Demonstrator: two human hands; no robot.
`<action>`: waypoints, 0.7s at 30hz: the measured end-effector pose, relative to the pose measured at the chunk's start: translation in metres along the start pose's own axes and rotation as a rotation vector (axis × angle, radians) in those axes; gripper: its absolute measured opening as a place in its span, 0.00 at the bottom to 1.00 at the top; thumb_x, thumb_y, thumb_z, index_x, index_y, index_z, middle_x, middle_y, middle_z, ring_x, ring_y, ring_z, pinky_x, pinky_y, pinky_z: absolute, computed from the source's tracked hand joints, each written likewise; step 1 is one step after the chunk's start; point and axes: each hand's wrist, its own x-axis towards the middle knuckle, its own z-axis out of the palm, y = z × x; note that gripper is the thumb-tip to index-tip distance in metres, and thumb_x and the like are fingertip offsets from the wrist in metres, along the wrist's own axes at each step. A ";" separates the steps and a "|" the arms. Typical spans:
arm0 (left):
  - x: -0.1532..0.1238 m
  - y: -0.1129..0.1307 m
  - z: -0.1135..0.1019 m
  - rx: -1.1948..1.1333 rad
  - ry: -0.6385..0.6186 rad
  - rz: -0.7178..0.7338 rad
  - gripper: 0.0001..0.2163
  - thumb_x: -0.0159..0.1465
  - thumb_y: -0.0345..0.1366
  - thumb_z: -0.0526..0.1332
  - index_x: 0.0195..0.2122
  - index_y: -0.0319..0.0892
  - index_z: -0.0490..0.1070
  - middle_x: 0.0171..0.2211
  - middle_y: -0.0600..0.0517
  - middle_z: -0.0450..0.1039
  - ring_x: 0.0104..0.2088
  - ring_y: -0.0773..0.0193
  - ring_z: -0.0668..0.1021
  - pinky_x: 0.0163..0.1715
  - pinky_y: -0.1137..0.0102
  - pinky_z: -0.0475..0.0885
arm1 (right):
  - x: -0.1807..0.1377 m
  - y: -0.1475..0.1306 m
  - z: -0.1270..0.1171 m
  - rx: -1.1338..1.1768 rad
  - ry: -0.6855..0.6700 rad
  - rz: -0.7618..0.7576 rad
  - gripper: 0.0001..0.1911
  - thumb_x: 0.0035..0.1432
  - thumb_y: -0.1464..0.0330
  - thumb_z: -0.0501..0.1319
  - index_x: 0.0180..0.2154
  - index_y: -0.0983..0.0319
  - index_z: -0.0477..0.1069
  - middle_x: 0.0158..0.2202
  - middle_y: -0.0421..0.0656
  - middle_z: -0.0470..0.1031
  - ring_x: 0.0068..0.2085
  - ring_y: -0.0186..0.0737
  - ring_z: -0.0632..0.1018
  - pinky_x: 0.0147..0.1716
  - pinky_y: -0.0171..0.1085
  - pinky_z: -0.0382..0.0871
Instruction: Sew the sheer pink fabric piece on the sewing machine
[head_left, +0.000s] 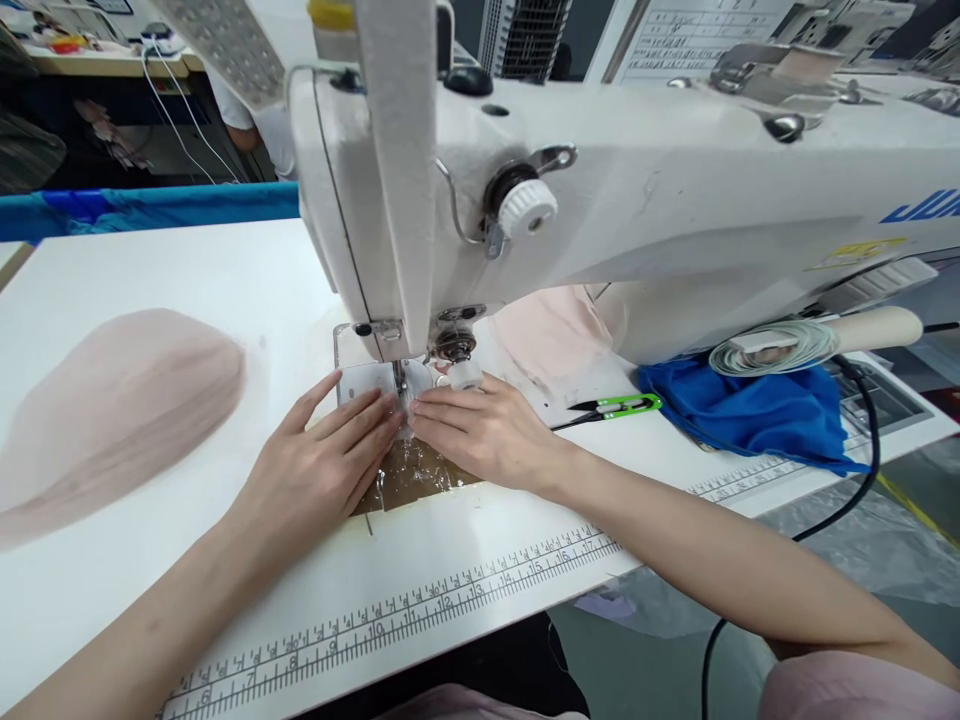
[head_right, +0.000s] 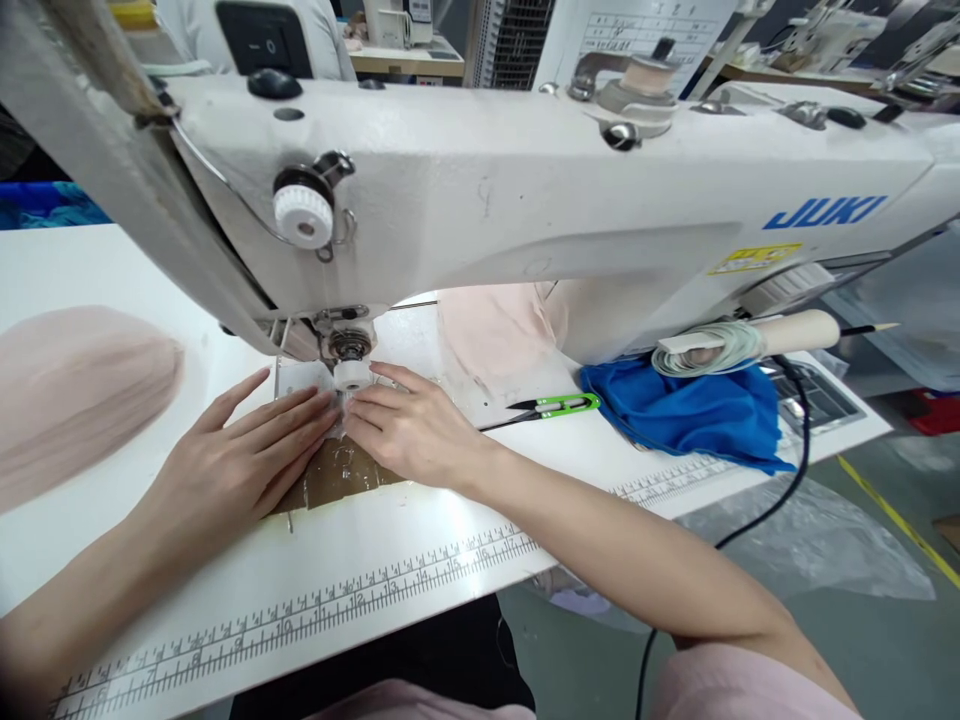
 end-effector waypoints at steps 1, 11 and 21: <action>-0.001 0.002 -0.001 0.005 0.013 0.009 0.15 0.69 0.29 0.55 0.55 0.37 0.70 0.51 0.45 0.77 0.52 0.55 0.79 0.62 0.49 0.64 | 0.000 -0.001 0.000 -0.003 -0.003 -0.001 0.11 0.66 0.75 0.56 0.37 0.63 0.78 0.40 0.40 0.83 0.44 0.35 0.81 0.57 0.41 0.68; -0.004 0.009 -0.005 -0.022 0.008 -0.021 0.15 0.68 0.30 0.57 0.55 0.39 0.71 0.50 0.45 0.78 0.50 0.54 0.80 0.66 0.49 0.60 | -0.004 -0.005 0.000 0.017 -0.011 0.037 0.10 0.65 0.73 0.57 0.38 0.64 0.79 0.40 0.41 0.83 0.44 0.37 0.81 0.56 0.43 0.69; 0.000 0.001 -0.003 0.020 -0.081 -0.068 0.15 0.71 0.33 0.52 0.56 0.39 0.69 0.54 0.44 0.75 0.54 0.54 0.77 0.65 0.46 0.60 | 0.000 -0.003 0.004 -0.004 -0.041 0.113 0.12 0.67 0.68 0.57 0.41 0.66 0.78 0.41 0.43 0.83 0.44 0.39 0.80 0.55 0.43 0.67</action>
